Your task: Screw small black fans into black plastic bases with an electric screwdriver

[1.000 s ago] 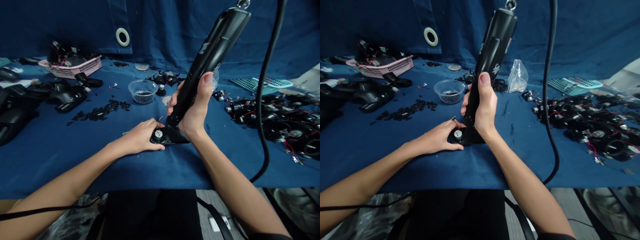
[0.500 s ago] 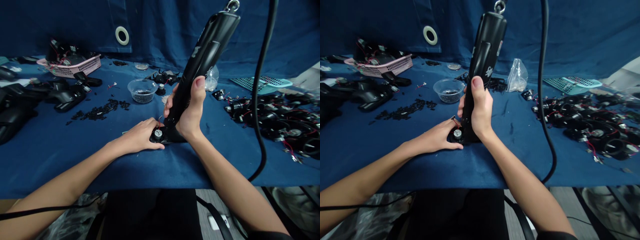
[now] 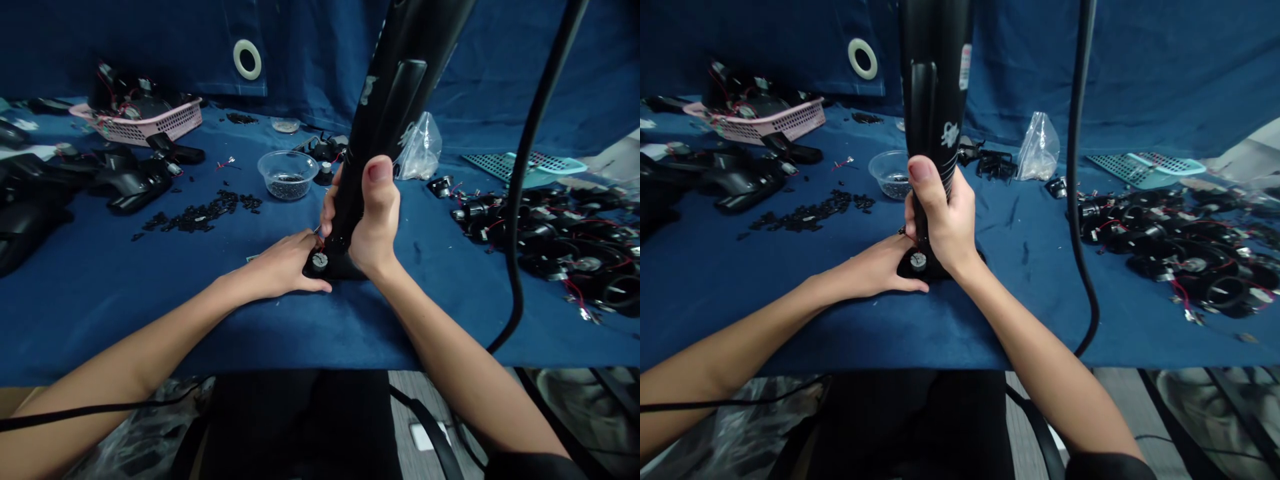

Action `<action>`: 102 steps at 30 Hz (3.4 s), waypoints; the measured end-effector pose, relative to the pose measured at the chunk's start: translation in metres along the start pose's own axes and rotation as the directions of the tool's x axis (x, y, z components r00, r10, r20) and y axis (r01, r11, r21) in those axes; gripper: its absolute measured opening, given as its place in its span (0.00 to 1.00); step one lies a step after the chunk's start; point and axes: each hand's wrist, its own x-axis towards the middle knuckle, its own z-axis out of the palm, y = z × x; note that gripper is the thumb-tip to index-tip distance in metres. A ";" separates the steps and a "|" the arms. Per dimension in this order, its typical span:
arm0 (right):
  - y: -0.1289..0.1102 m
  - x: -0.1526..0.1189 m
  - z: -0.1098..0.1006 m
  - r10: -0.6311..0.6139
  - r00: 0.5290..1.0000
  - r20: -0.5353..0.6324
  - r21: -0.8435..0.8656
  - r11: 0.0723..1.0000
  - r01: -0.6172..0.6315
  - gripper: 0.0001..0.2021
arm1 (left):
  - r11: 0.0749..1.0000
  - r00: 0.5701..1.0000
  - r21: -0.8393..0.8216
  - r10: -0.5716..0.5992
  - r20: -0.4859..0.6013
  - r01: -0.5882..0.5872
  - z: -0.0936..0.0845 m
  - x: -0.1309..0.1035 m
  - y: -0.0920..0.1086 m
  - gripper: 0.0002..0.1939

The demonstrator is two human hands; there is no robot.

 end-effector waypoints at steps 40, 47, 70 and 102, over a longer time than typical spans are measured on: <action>0.007 0.002 -0.004 -0.065 0.998 0.008 -0.043 0.997 0.066 0.25 | 0.998 0.996 0.002 -0.065 0.062 0.065 -0.004 0.003 0.004 0.34; 0.010 0.003 -0.005 -0.035 0.999 -0.016 -0.106 0.994 0.033 0.26 | 0.999 0.997 -0.011 -0.050 0.052 0.050 -0.003 0.002 0.003 0.36; 0.013 0.001 -0.006 -0.025 1.000 0.013 -0.161 0.987 0.027 0.27 | 0.997 0.996 -0.010 -0.069 0.064 0.070 -0.002 0.002 0.003 0.33; 0.015 0.017 -0.091 0.086 0.995 -0.057 -0.611 0.785 -0.103 0.24 | 0.487 0.864 -0.861 -0.488 -0.127 0.148 -0.015 0.007 -0.001 0.14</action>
